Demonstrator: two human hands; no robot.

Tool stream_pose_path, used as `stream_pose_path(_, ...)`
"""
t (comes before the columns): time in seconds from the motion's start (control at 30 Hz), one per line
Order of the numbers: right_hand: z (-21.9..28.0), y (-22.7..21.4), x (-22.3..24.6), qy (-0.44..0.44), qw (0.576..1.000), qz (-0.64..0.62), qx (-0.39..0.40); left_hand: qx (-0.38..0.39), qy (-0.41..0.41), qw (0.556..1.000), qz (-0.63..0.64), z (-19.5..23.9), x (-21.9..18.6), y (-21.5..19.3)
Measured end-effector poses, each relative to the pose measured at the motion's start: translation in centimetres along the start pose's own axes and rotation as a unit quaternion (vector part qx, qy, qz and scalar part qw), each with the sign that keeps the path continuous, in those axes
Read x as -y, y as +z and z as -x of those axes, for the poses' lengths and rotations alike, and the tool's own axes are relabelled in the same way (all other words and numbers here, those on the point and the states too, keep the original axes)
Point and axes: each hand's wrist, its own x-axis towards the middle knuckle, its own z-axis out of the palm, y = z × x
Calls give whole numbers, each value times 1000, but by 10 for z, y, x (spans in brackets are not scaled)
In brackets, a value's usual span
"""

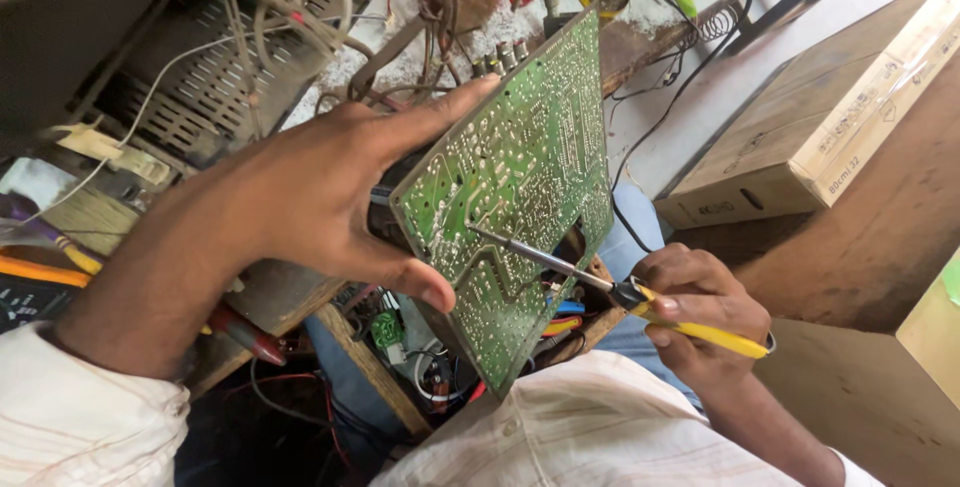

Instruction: The person uses a soldering iron to apply heat to various points on a green circuit board. They hold the board with one hand and the soldering iron with the other, moving the iron across different solder joints.

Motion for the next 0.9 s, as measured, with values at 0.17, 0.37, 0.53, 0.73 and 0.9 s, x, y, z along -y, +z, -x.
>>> stream_pose_path(0.17, -5, 0, 2, 2, 1000, -2, 2, 74, -145, 986, -48, -5, -8, -3)
stream_pose_path(0.37, -8, -1, 4, 6, 1000, -2, 2, -1, 4, 1000, -20, -4, -6, -2)
stream_pose_path(0.53, -9, -2, 6, 13, 1000, -5, 0, 17, -53, 998, -34, -3, -7, -3)
stream_pose_path(0.73, -6, -1, 6, -1, 1000, -12, 2, 9, -30, 999, -28, -4, -7, -3)
stream_pose_path(0.9, -6, -1, 4, -7, 1000, -12, 9, 1, -27, 999, -46, -3, -5, -1)
